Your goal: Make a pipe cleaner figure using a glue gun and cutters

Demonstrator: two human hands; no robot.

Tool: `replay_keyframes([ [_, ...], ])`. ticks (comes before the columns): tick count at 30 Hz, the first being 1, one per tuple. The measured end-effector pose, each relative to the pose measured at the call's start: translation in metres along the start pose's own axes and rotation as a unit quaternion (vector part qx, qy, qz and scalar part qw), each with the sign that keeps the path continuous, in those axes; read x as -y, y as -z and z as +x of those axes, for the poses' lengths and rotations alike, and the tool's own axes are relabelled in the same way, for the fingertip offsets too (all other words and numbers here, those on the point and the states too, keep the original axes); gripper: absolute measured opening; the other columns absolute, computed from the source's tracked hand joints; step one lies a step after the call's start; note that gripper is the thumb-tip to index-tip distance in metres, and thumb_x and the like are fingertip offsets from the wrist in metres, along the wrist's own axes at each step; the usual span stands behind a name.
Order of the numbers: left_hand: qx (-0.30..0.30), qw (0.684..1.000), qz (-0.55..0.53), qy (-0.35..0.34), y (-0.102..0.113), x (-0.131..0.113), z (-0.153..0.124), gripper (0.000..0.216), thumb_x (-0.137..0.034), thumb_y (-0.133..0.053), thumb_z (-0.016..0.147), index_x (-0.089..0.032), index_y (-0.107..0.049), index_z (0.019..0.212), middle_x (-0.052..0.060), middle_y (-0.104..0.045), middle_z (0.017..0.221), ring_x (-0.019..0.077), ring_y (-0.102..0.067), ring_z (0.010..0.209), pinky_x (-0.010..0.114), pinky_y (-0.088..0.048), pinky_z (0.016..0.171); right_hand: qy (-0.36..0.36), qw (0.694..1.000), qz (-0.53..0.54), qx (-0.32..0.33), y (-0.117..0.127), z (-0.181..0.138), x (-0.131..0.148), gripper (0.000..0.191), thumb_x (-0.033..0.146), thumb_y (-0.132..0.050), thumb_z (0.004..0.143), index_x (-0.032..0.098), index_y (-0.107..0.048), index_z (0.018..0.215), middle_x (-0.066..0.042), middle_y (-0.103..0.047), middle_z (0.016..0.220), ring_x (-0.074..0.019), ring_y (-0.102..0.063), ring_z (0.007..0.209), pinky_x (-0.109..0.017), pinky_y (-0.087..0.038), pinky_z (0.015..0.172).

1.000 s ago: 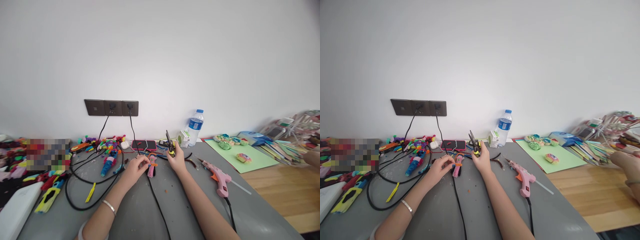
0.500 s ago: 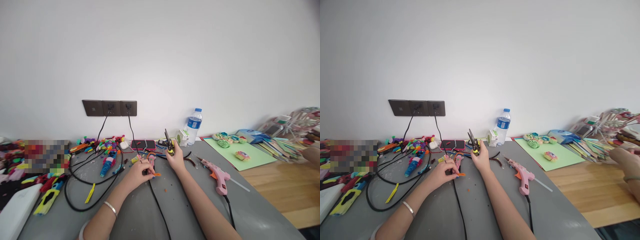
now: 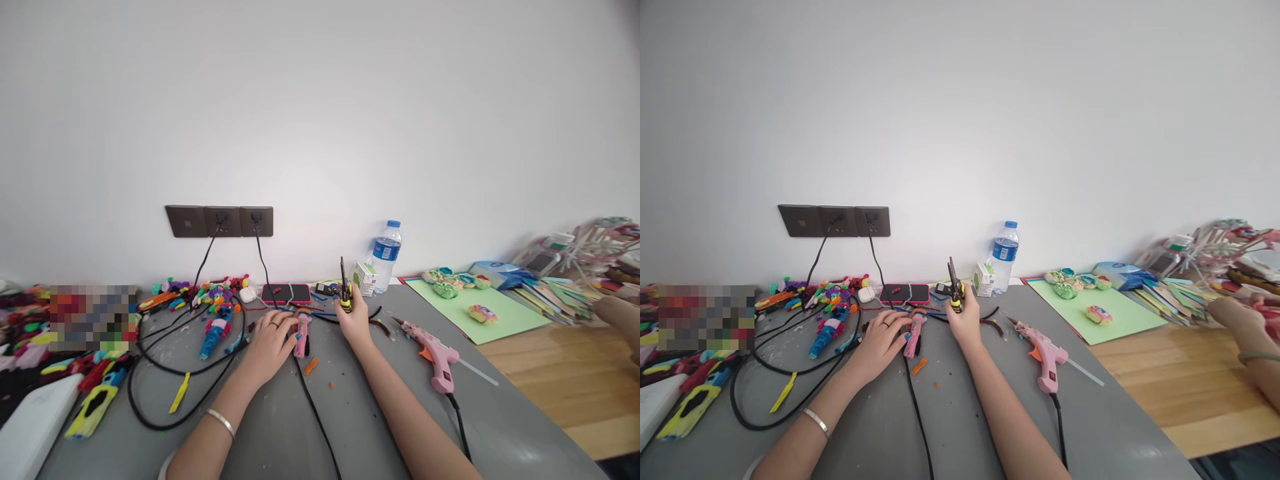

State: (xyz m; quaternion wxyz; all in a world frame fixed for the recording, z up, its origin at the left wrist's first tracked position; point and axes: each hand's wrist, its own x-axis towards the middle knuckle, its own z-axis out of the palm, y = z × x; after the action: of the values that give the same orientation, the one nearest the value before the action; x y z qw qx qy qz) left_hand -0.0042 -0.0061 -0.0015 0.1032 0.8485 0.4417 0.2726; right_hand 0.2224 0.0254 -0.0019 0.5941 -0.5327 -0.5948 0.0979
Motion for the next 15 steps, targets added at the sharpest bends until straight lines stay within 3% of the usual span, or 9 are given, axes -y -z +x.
replay_keyframes([
  [5,-0.002,0.999,0.038,0.013,-0.01,-0.003,-0.001,0.024,-0.028,-0.045,0.095,-0.023,-0.065,0.107,0.007,-0.064,0.122,0.0294,-0.045,0.126,0.052,-0.036,0.104,-0.009,1.0,0.016,0.008,-0.001,0.0,-0.001,0.017,0.022,-0.052,0.078,0.018,-0.054,0.094,0.0,-0.055,0.077,-0.0161,-0.051,0.069,-0.026,-0.041,0.065],
  [15,-0.069,0.996,-0.019,0.045,-0.014,0.007,0.006,0.028,-0.019,-0.051,0.086,-0.02,-0.064,0.111,0.01,-0.066,0.115,0.0295,-0.05,0.116,0.052,-0.041,0.1,0.006,0.999,0.022,-0.023,0.002,0.001,0.005,0.021,0.022,-0.05,0.076,0.018,-0.053,0.096,0.002,-0.047,0.072,-0.0145,-0.045,0.064,-0.026,-0.039,0.062],
])
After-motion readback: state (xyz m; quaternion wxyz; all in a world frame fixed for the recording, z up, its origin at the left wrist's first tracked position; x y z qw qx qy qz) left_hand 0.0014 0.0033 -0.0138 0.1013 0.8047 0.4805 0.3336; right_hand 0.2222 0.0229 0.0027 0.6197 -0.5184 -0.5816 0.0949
